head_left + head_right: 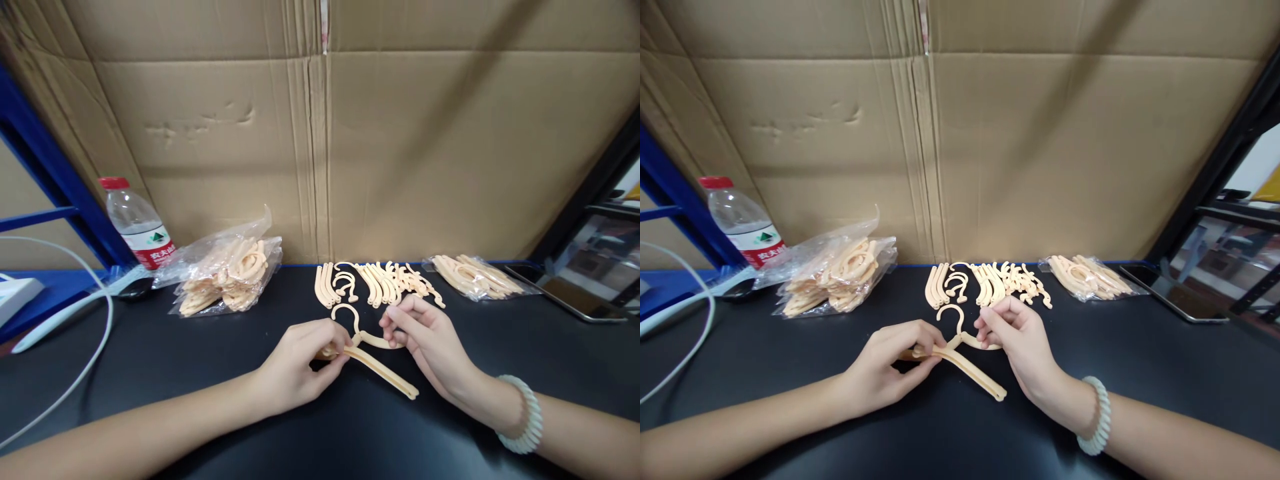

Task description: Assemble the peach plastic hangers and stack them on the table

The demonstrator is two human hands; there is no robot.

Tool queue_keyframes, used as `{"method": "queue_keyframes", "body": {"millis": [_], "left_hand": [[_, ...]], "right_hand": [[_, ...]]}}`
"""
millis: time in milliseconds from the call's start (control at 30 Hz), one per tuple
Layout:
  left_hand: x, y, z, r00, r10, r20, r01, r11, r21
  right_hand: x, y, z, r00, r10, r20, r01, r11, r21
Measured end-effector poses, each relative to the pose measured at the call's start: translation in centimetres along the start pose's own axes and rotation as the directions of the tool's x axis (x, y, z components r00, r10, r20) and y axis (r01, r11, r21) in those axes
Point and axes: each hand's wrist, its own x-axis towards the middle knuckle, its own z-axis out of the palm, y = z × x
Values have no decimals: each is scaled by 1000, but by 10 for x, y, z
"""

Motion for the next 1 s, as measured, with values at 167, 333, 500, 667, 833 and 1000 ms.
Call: {"method": "queue_keyframes", "body": {"millis": [167, 333, 500, 667, 833, 1000], "left_hand": [[1, 3, -2, 999, 22, 39, -24, 999, 30], [1, 1, -1, 996, 50, 71, -51, 999, 2], [2, 1, -3, 994, 78, 75, -76, 996, -35], [1, 7, -3, 999, 43, 31, -41, 998, -51], [-4, 9, 3, 973, -222, -56, 198, 937, -287], [-4, 12, 10, 899, -436, 21, 363, 718, -594]], "right_hand": [[0, 0, 1, 999, -22, -30, 21, 999, -33], [2, 3, -2, 998, -47, -29, 46, 999, -25], [3, 5, -3, 997, -54, -51, 54, 999, -3], [6, 7, -4, 997, -47, -65, 46, 999, -13], [6, 8, -6, 998, -38, -41, 38, 999, -15], [2, 5, -3, 998, 3, 67, 0, 999, -35]]}}
